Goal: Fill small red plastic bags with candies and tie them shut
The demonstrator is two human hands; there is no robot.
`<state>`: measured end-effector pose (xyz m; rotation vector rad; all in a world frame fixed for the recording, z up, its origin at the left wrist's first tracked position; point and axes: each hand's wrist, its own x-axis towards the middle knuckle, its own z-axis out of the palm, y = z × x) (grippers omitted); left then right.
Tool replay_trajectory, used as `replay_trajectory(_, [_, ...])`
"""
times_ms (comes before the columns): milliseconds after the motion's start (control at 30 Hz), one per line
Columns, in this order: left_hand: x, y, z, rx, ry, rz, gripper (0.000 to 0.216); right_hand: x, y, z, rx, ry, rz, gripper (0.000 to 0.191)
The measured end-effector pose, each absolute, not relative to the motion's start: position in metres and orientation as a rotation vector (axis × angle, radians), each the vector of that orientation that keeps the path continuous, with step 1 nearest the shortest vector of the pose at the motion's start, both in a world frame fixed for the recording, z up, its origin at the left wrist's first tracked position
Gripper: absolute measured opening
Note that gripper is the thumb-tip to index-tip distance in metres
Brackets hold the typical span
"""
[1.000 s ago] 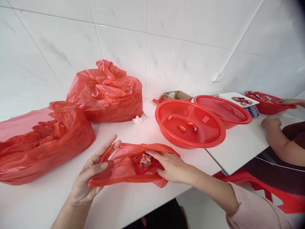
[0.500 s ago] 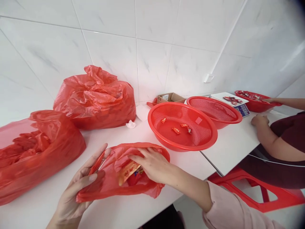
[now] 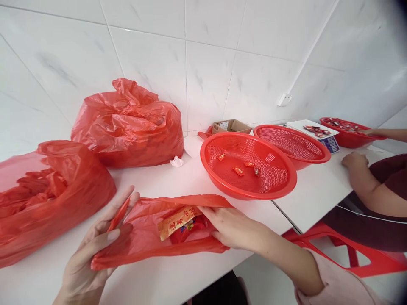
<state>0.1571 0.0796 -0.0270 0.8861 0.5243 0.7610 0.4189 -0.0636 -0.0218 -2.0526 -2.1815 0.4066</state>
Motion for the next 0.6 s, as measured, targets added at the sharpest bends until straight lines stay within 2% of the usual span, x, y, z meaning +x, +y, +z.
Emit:
replay_trajectory(133, [0.152,0.083,-0.029,0.832,0.45,0.785,0.055,0.421,-0.069,-0.001,-1.882,-2.449,-0.027,0.035])
replay_trajectory(200, [0.153,0.082,-0.027,0.813,0.474,0.792,0.054,0.423,-0.072,0.007,-1.82,-2.517,-0.12,0.025])
replay_trajectory(367, [0.157,0.077,-0.024,0.84,0.542,0.847,0.053,0.434,-0.085,0.025,-1.859,-2.534,0.01,0.024])
replay_trajectory(500, [0.158,0.077,-0.028,0.884,0.564,0.819,0.055,0.466,-0.084,0.043,-1.862,-2.242,0.145,0.024])
replay_trajectory(600, [0.161,0.074,-0.023,0.935,0.631,0.831,0.054,0.516,-0.065,0.057,-2.22,-1.881,0.085,0.028])
